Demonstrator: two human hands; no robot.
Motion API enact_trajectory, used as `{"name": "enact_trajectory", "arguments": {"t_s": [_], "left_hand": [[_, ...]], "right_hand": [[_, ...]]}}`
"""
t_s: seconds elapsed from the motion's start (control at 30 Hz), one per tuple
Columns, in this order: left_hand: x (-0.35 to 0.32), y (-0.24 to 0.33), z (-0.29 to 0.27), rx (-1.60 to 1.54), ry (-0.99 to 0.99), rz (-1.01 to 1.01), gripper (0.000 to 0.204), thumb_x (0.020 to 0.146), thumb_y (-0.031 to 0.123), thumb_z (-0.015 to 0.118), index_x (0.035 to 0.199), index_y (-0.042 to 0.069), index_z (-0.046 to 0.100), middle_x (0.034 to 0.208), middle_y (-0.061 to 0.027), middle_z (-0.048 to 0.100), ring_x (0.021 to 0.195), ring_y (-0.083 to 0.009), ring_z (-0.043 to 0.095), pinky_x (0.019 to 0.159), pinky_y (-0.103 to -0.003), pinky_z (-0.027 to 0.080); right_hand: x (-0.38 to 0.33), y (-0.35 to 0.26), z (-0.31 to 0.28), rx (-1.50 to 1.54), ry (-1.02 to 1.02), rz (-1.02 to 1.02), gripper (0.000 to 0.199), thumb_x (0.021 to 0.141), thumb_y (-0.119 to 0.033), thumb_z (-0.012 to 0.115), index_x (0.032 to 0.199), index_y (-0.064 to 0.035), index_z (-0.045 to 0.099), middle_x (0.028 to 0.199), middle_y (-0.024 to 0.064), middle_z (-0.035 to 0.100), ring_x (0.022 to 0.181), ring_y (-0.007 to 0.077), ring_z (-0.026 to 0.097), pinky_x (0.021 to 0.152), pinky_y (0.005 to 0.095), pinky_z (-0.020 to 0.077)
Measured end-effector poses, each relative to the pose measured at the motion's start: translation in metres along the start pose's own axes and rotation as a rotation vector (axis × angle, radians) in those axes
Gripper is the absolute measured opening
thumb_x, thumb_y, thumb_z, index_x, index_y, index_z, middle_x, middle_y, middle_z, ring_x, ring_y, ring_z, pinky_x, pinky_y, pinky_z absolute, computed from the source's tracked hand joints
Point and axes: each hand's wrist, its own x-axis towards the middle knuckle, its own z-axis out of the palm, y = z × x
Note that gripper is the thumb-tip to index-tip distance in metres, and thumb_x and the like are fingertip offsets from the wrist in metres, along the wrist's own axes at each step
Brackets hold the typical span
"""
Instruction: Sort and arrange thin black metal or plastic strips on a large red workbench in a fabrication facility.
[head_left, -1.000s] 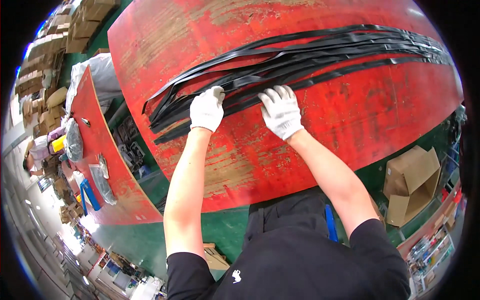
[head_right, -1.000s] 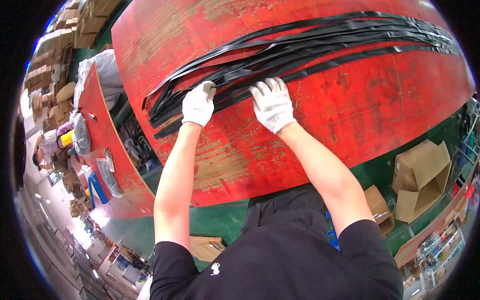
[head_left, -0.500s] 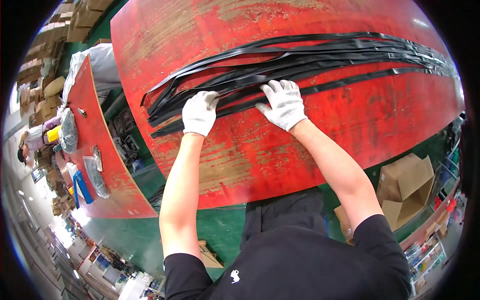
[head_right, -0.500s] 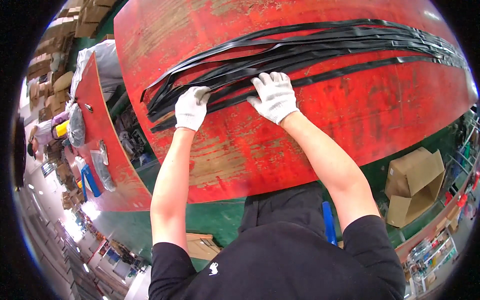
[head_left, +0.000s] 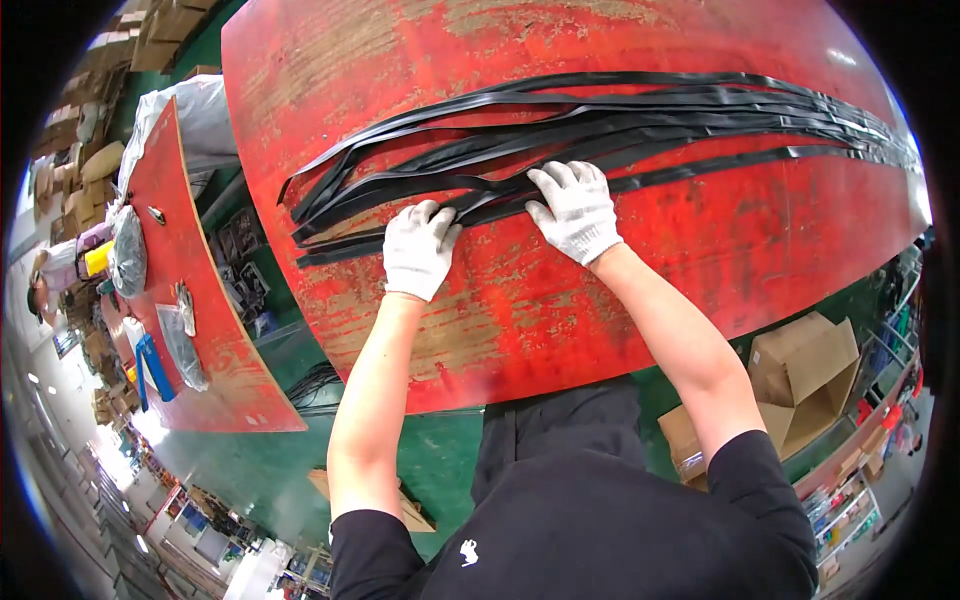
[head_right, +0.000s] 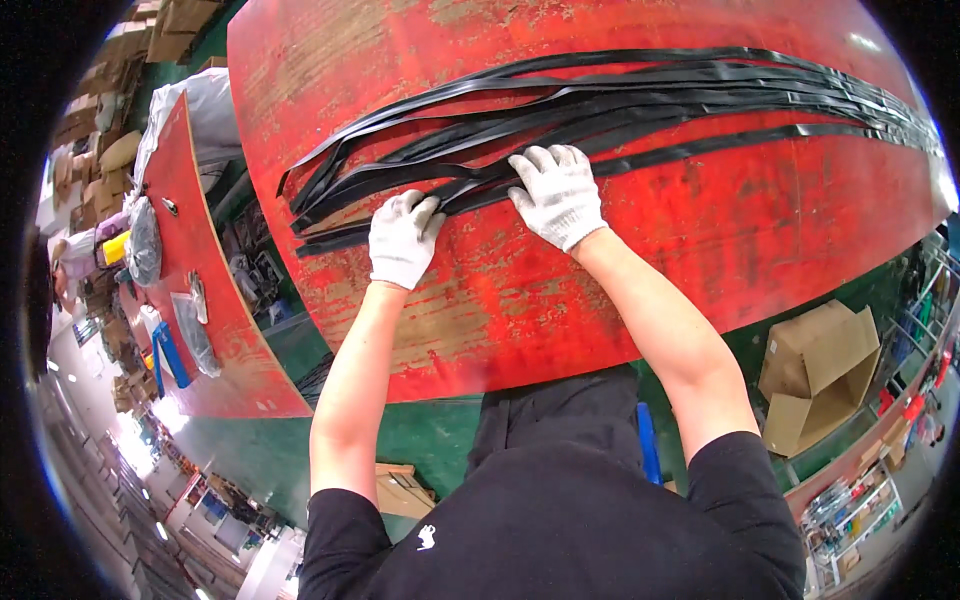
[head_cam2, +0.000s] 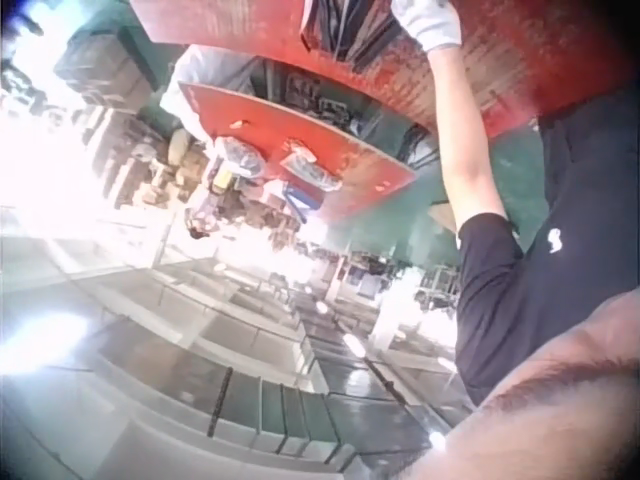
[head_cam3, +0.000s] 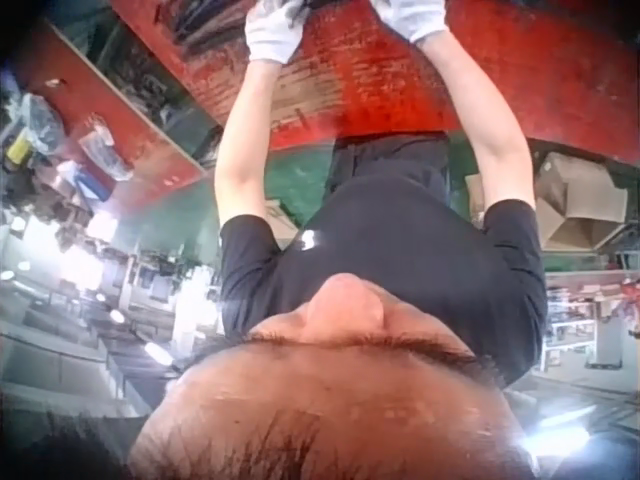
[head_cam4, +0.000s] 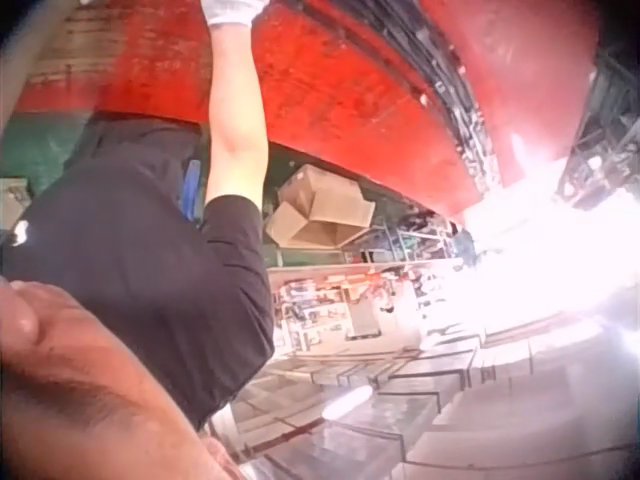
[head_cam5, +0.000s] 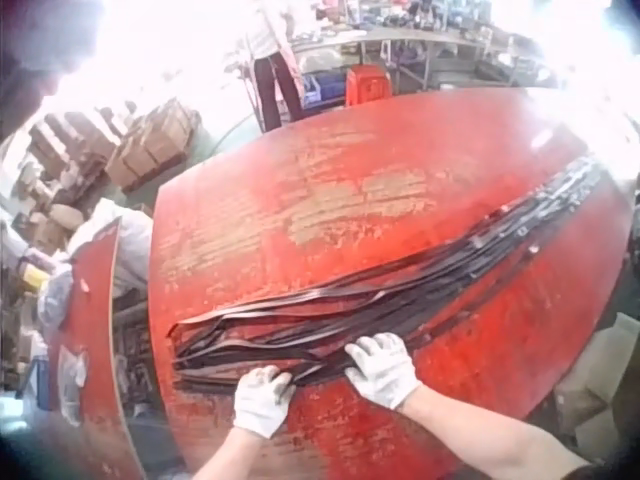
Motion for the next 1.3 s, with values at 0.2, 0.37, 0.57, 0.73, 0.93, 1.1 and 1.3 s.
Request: {"name": "enact_trajectory", "arguments": {"t_s": [0.2,0.37,0.57,0.73,0.93,1.1,1.3], "left_hand": [[0.006,-0.006,-0.001,0.023,-0.081,0.003,0.018,0.091,0.023,0.077,0.108,0.017,0.077,0.104,-0.0054,0.069,0.100,-0.0312,0.068,0.086,-0.047,0.054],[0.004,-0.009,0.001,0.042,-0.103,-0.023,0.020,0.092,0.020,0.076,0.112,0.017,0.076,0.103,-0.0055,0.071,0.100,-0.0317,0.068,0.087,-0.048,0.054],[0.008,0.009,-0.005,-0.086,0.022,-0.002,0.052,0.084,0.024,0.084,0.132,0.013,0.068,0.126,-0.0114,0.068,0.116,-0.0353,0.065,0.100,-0.050,0.052],[0.032,0.031,-0.004,-0.077,0.100,0.143,0.063,0.085,0.036,0.084,0.141,0.014,0.064,0.138,-0.0098,0.062,0.131,-0.0345,0.057,0.118,-0.054,0.042],[0.060,0.021,0.011,0.016,0.192,-0.210,0.046,0.086,0.022,0.081,0.130,0.017,0.068,0.123,-0.0071,0.068,0.116,-0.0318,0.064,0.101,-0.050,0.048],[0.066,-0.005,0.014,0.148,0.061,-0.179,0.017,0.088,0.015,0.073,0.104,0.018,0.076,0.103,-0.0020,0.071,0.104,-0.0302,0.066,0.094,-0.048,0.050],[0.035,-0.004,0.008,-0.004,0.151,0.065,0.014,0.089,0.021,0.075,0.102,0.016,0.076,0.101,-0.0030,0.071,0.101,-0.0292,0.067,0.095,-0.047,0.052]], "right_hand": [[0.008,0.002,0.001,0.016,0.019,0.031,0.047,0.084,-0.031,0.081,0.128,-0.0159,0.071,0.118,0.0071,0.068,0.113,0.0324,0.063,0.102,0.0511,0.0477],[0.028,0.005,-0.004,0.021,0.059,0.000,0.038,0.084,-0.027,0.079,0.120,-0.0174,0.073,0.115,0.0058,0.067,0.111,0.0315,0.062,0.101,0.0504,0.0476],[0.026,0.014,-0.002,0.063,-0.060,-0.134,0.024,0.084,-0.023,0.076,0.106,-0.0160,0.071,0.113,0.0053,0.068,0.111,0.0319,0.062,0.104,0.0515,0.0469],[0.024,0.012,-0.009,0.130,-0.068,-0.202,0.023,0.087,-0.023,0.075,0.108,-0.0147,0.072,0.112,0.0063,0.070,0.109,0.0327,0.065,0.104,0.0510,0.0479],[0.056,0.015,0.000,0.094,0.064,-0.113,0.027,0.090,-0.023,0.077,0.115,-0.0142,0.074,0.108,0.0072,0.073,0.099,0.0311,0.070,0.090,0.0456,0.0537],[0.058,0.017,0.007,0.101,-0.032,-0.122,0.028,0.088,-0.021,0.076,0.116,-0.0147,0.073,0.109,0.0061,0.072,0.100,0.0294,0.069,0.087,0.0456,0.0530],[0.061,0.012,-0.001,0.009,0.041,-0.222,0.021,0.087,-0.022,0.074,0.107,-0.0164,0.075,0.102,0.0048,0.070,0.102,0.0294,0.065,0.091,0.0477,0.0499]]}}
